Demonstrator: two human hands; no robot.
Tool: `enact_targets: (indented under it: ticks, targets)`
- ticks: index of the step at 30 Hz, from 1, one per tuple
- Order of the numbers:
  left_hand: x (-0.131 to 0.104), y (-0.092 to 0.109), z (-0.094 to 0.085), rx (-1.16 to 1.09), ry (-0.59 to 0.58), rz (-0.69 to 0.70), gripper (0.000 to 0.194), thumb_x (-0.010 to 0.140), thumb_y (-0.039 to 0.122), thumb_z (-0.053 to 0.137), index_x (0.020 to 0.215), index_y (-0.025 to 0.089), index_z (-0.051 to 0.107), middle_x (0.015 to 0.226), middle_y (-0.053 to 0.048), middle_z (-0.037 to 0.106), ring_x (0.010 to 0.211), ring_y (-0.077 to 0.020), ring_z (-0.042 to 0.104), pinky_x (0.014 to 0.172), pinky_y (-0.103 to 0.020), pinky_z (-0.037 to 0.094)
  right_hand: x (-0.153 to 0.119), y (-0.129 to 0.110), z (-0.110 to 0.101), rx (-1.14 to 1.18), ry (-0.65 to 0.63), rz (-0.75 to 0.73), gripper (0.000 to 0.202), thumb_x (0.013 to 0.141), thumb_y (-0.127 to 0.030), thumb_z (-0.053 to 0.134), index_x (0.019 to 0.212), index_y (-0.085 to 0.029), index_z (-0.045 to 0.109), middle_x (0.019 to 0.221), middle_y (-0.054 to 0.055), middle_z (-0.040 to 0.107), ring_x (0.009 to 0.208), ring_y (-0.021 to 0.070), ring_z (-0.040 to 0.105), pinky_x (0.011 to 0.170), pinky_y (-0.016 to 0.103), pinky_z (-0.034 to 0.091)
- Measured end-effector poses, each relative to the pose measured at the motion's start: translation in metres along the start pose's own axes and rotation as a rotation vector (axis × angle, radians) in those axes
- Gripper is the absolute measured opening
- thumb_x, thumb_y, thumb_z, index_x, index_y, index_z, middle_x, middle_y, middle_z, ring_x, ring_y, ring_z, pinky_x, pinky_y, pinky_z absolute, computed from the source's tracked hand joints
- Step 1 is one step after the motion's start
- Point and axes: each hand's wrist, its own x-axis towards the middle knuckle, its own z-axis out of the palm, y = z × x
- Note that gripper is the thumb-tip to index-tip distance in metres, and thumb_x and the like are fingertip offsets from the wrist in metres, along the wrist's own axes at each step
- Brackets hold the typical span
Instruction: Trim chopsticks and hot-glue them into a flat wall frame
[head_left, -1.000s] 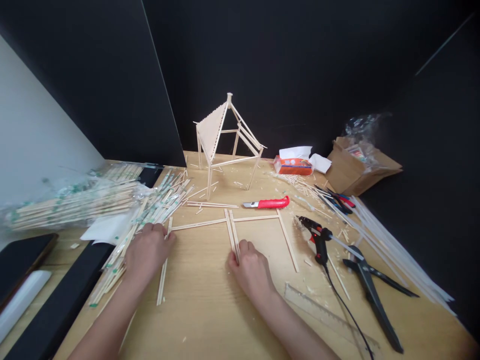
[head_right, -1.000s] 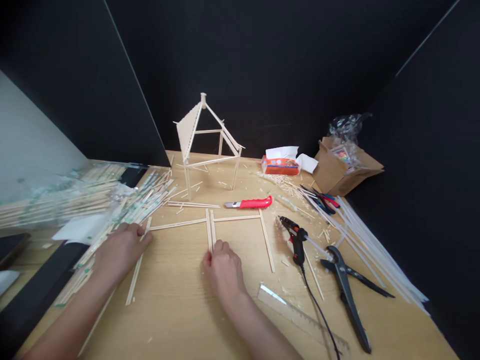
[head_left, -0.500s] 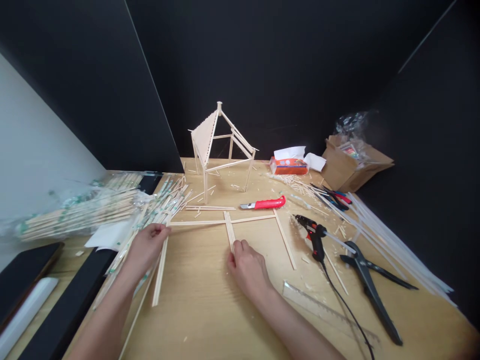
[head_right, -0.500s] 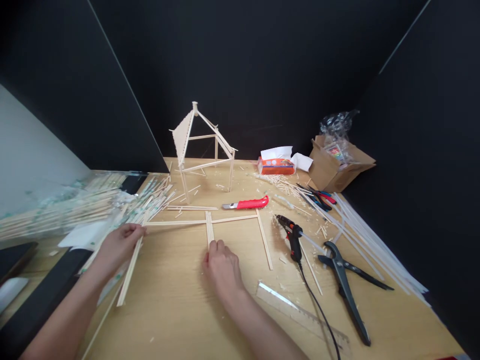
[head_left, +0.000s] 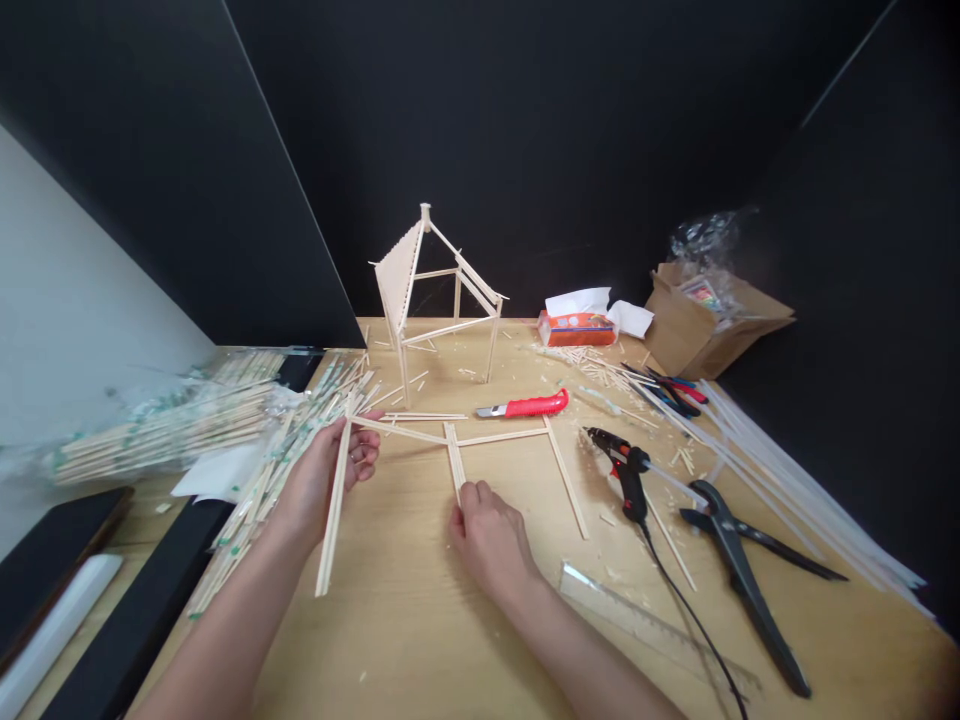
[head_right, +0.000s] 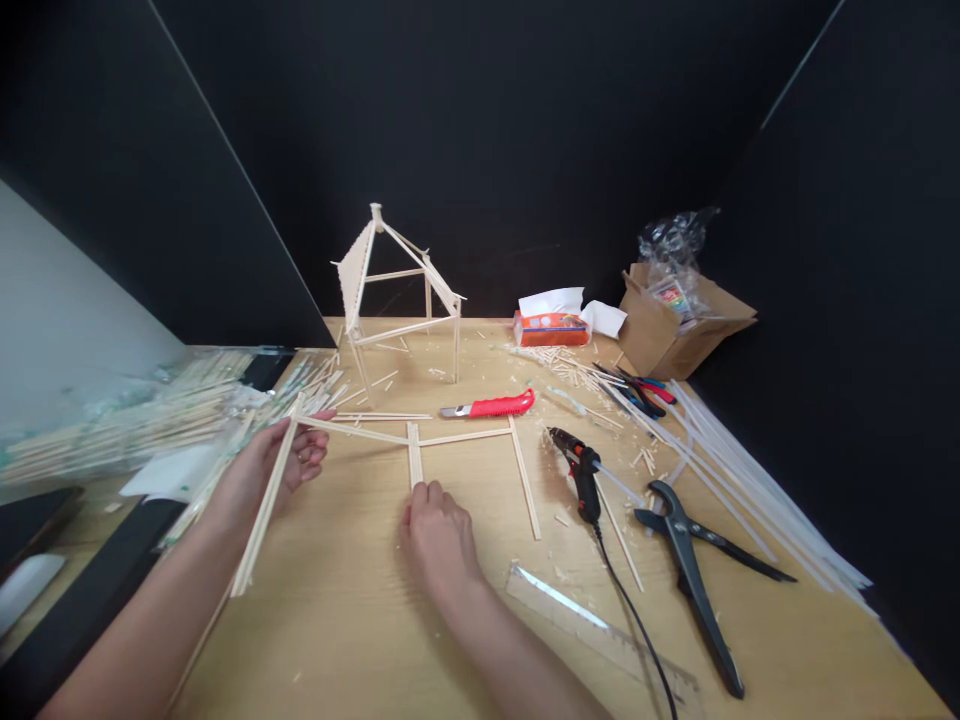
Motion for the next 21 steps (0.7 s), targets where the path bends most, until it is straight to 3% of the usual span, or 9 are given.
enact_targets:
  ticks: [7, 11, 15, 18, 21]
  targets:
    - [0.002, 0.008, 0.005, -0.008, -0.002, -0.021, 0.037, 0.079, 0.036, 0.052, 0.103, 0.009, 0.06, 0.073, -0.001, 0.055, 0.062, -0.0086, 0.048, 0.052, -0.018, 0.039, -0.001, 0.001, -0.003, 0.025, -0.011, -0.001, 0.004, 0.085, -0.016, 0.051, 0.087, -0.019, 0.053, 0.084, 0.004, 0.062, 0.075, 0.0182, 0.062, 0.058, 0.025, 0.041]
    - [0.002, 0.002, -0.012, 0.108, 0.058, -0.054, 0.039, 0.079, 0.033, 0.052, 0.109, 0.009, 0.058, 0.078, -0.002, 0.057, 0.063, -0.0087, 0.051, 0.051, -0.018, 0.038, 0.0, 0.001, -0.004, 0.033, -0.021, 0.009, 0.005, 0.085, -0.016, 0.05, 0.087, -0.019, 0.053, 0.083, 0.004, 0.062, 0.075, 0.0175, 0.061, 0.059, 0.024, 0.041]
    - [0.0, -0.017, -0.036, 0.28, 0.221, -0.074, 0.055, 0.076, 0.038, 0.059, 0.124, 0.013, 0.047, 0.08, -0.002, 0.058, 0.058, -0.0102, 0.052, 0.045, -0.018, 0.037, 0.0, 0.002, -0.002, 0.036, -0.029, 0.009, 0.005, 0.085, -0.017, 0.051, 0.089, -0.019, 0.053, 0.085, 0.004, 0.062, 0.076, 0.0186, 0.061, 0.059, 0.025, 0.041]
    - [-0.002, -0.032, -0.05, 0.734, 0.271, -0.007, 0.067, 0.077, 0.043, 0.056, 0.134, 0.013, 0.038, 0.078, -0.003, 0.059, 0.06, -0.0172, 0.057, 0.05, -0.027, 0.044, -0.002, 0.002, -0.003, 0.028, -0.031, 0.01, 0.005, 0.086, -0.018, 0.051, 0.089, -0.019, 0.054, 0.084, 0.004, 0.062, 0.076, 0.0182, 0.061, 0.059, 0.025, 0.04]
    - [-0.004, -0.044, -0.053, 1.412, 0.245, 0.151, 0.058, 0.086, 0.042, 0.039, 0.131, 0.007, 0.043, 0.097, -0.015, 0.061, 0.087, -0.0282, 0.062, 0.078, -0.041, 0.048, -0.005, 0.003, -0.005, 0.02, -0.038, 0.017, 0.006, 0.086, -0.017, 0.051, 0.09, -0.02, 0.054, 0.084, 0.004, 0.062, 0.075, 0.0178, 0.061, 0.06, 0.024, 0.04]
